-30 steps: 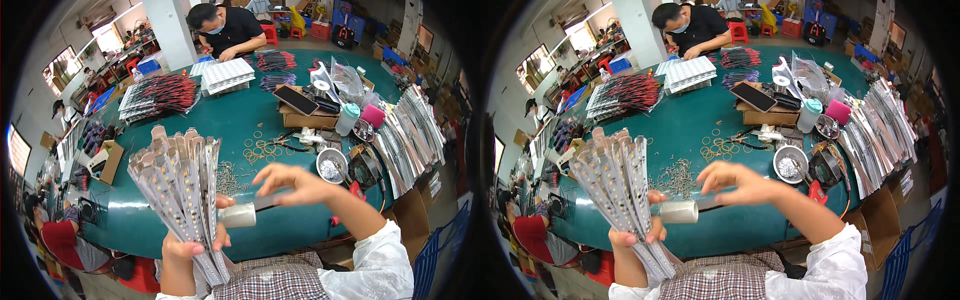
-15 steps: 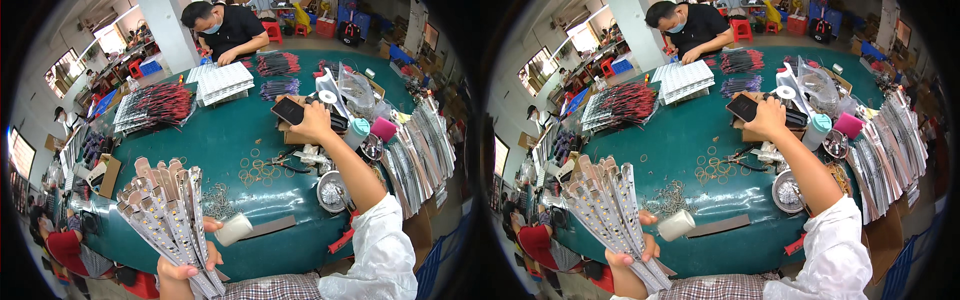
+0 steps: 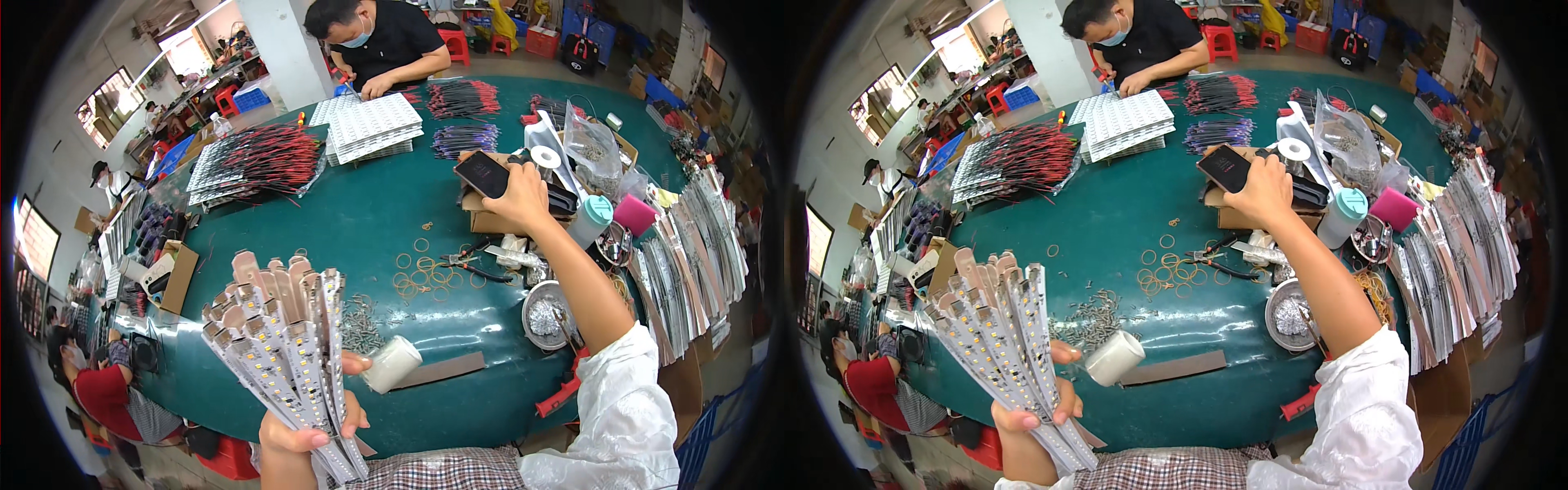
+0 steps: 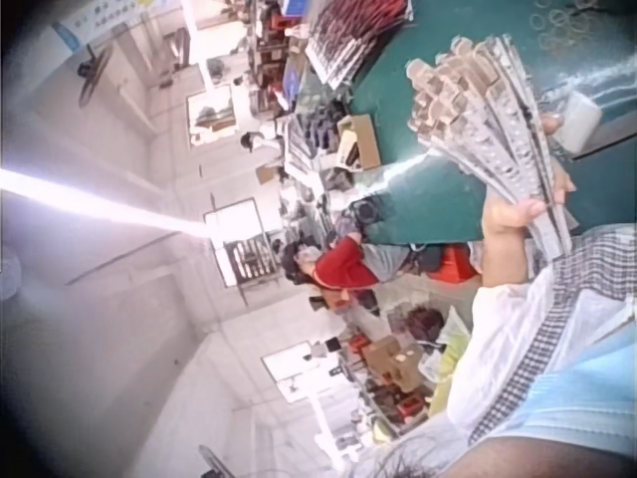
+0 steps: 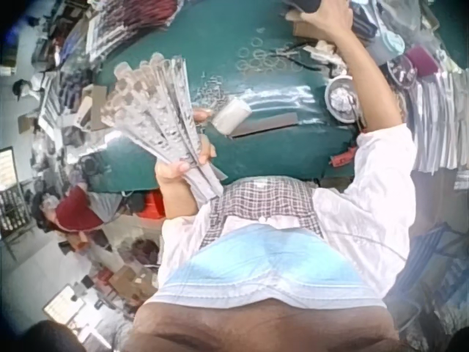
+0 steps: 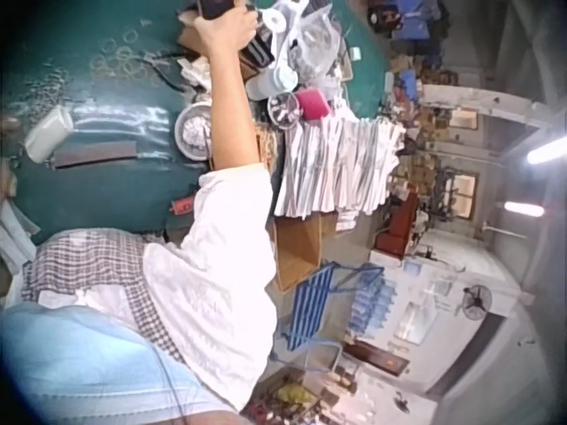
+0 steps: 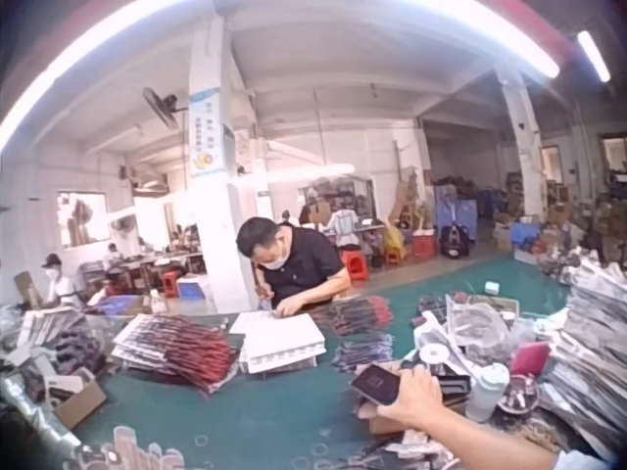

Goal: The person solders LED light strips using a soldering gun, gathers the strips into a bundle, and wraps tape around the bundle.

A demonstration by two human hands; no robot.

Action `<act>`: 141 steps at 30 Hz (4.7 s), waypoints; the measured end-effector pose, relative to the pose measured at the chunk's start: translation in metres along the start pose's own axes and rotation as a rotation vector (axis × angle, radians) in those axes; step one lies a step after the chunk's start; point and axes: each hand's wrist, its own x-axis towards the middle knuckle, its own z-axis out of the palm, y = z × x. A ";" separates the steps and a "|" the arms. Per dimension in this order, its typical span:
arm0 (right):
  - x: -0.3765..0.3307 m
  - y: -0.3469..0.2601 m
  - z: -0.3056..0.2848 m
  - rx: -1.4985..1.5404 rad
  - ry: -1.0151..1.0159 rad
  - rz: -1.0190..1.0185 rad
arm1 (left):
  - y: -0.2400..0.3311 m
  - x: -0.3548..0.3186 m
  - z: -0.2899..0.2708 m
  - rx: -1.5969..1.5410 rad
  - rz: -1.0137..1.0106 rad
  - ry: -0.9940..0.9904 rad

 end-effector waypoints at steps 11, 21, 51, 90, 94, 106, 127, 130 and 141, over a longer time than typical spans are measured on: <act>-0.115 -0.083 -0.078 0.802 -0.513 -0.611 | 0.027 -0.008 0.013 0.163 -0.049 -0.021; -0.268 -0.157 -0.052 1.769 -0.714 -0.154 | 0.055 -0.032 0.031 0.334 -0.039 -0.001; -0.332 -0.176 -0.058 1.683 -1.125 -0.485 | 0.081 -0.112 0.003 0.699 -0.217 -0.010; -0.372 -0.181 -0.140 0.614 -0.287 -0.894 | 0.054 -0.096 -0.031 1.517 -0.062 0.094; -0.377 -0.192 -0.154 0.310 0.131 -1.063 | 0.033 -0.076 -0.040 1.825 -0.033 0.301; -0.283 -0.149 -0.126 1.262 -0.626 -0.427 | 0.001 -0.117 0.012 2.143 0.446 -0.402; -0.265 -0.184 -0.116 0.993 -0.660 -0.842 | 0.052 -0.031 -0.027 1.386 -0.132 0.320; -0.260 -0.194 -0.117 0.712 -0.555 -0.909 | 0.031 -0.028 -0.034 1.654 -0.070 0.558; -0.234 -0.225 -0.134 1.027 -0.763 -0.868 | -0.009 -0.100 -0.019 2.208 0.258 0.045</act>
